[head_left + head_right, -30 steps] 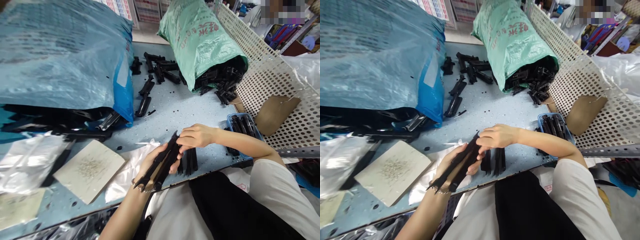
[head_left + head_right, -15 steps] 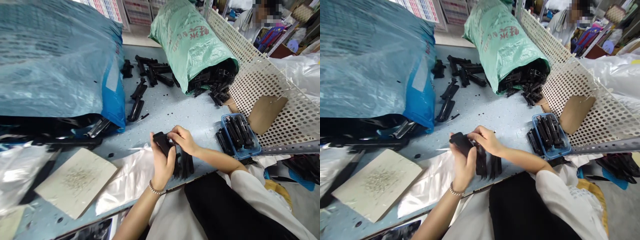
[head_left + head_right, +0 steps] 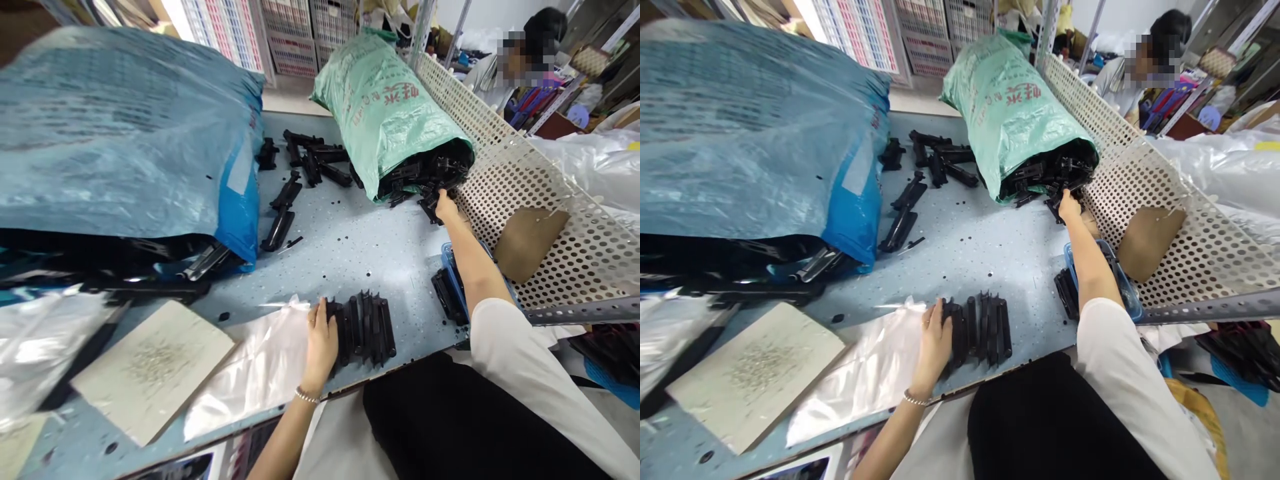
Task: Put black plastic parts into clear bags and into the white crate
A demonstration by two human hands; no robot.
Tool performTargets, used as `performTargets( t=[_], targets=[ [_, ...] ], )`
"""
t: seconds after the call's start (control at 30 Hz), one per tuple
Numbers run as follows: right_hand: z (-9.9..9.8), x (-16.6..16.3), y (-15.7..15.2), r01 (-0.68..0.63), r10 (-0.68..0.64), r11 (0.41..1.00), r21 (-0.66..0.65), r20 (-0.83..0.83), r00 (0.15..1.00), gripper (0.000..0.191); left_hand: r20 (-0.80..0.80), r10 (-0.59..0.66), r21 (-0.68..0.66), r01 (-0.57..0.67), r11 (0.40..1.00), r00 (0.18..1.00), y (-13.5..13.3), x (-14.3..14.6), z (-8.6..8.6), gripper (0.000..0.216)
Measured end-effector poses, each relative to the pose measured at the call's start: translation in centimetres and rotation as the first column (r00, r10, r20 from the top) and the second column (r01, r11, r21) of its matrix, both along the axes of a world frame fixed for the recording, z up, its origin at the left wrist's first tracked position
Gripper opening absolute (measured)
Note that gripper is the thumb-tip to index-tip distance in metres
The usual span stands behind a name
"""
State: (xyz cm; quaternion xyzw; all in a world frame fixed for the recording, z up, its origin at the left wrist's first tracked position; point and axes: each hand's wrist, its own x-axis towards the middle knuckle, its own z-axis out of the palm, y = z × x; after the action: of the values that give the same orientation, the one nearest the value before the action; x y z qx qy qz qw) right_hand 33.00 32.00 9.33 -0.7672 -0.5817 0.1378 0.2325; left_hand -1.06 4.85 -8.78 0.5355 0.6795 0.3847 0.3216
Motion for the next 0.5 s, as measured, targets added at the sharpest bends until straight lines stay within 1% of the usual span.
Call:
performTargets(
  t=[0.07, 0.13, 0.2, 0.27, 0.3, 0.33, 0.37, 0.4, 0.43, 0.47, 0.5],
  targets=[
    [-1.0, 0.6, 0.1, -0.093, 0.094, 0.995, 0.046, -0.017, 0.995, 0.020, 0.001, -0.014, 0.029, 0.014, 0.999, 1.000, -0.2, 0.6, 0.0, 0.057],
    [-1.6, 0.6, 0.2, -0.229, 0.238, 0.968, 0.106, -0.081, 0.968, 0.026, -0.018, -0.034, 0.065, 0.035, 0.997, 0.999, -0.3, 0.5, 0.7, 0.057],
    [-1.9, 0.0, 0.2, -0.368, 0.392, 0.916, 0.158, -0.172, 0.904, 0.028, -0.046, -0.036, 0.127, 0.042, 0.991, 0.998, -0.2, 0.0, 2.1, 0.055],
    [-2.3, -1.6, -0.4, -0.460, 0.493, 0.870, 0.179, -0.255, 0.832, 0.030, -0.022, -0.040, 0.169, 0.043, 0.985, 0.999, 0.5, -0.3, 3.8, 0.052],
    [-2.6, -2.8, -1.2, -0.494, 0.526, 0.851, 0.179, -0.283, 0.802, 0.035, 0.038, -0.048, 0.169, 0.041, 0.985, 0.998, 1.1, -0.3, 4.8, 0.052],
    [-3.1, -4.3, -2.3, -0.528, 0.555, 0.831, 0.173, -0.312, 0.771, 0.043, 0.142, -0.069, 0.160, 0.046, 0.986, 0.987, 1.8, -0.1, 5.9, 0.053],
    [-3.7, -6.1, -3.8, -0.573, 0.593, 0.801, 0.174, -0.362, 0.719, 0.049, 0.285, -0.108, 0.146, 0.068, 0.987, 0.952, 2.5, 0.2, 6.9, 0.056],
    [-4.3, -7.9, -5.5, -0.621, 0.632, 0.763, 0.181, -0.409, 0.658, 0.055, 0.449, -0.158, 0.132, 0.110, 0.985, 0.879, 3.3, 0.6, 7.9, 0.060],
    [-4.9, -9.8, -7.4, -0.687, 0.677, 0.695, 0.213, -0.516, 0.525, 0.047, 0.604, -0.207, 0.113, 0.175, 0.978, 0.770, 4.0, 0.9, 8.8, 0.064],
    [-5.4, -11.5, -9.4, -0.724, 0.691, 0.643, 0.249, -0.597, 0.408, 0.038, 0.724, -0.240, 0.090, 0.257, 0.962, 0.647, 4.5, 1.2, 9.6, 0.070],
    [-5.6, -12.8, -11.3, -0.753, 0.699, 0.603, 0.263, -0.630, 0.339, 0.035, 0.799, -0.250, 0.059, 0.342, 0.938, 0.547, 4.9, 1.4, 10.3, 0.073]
  ],
)
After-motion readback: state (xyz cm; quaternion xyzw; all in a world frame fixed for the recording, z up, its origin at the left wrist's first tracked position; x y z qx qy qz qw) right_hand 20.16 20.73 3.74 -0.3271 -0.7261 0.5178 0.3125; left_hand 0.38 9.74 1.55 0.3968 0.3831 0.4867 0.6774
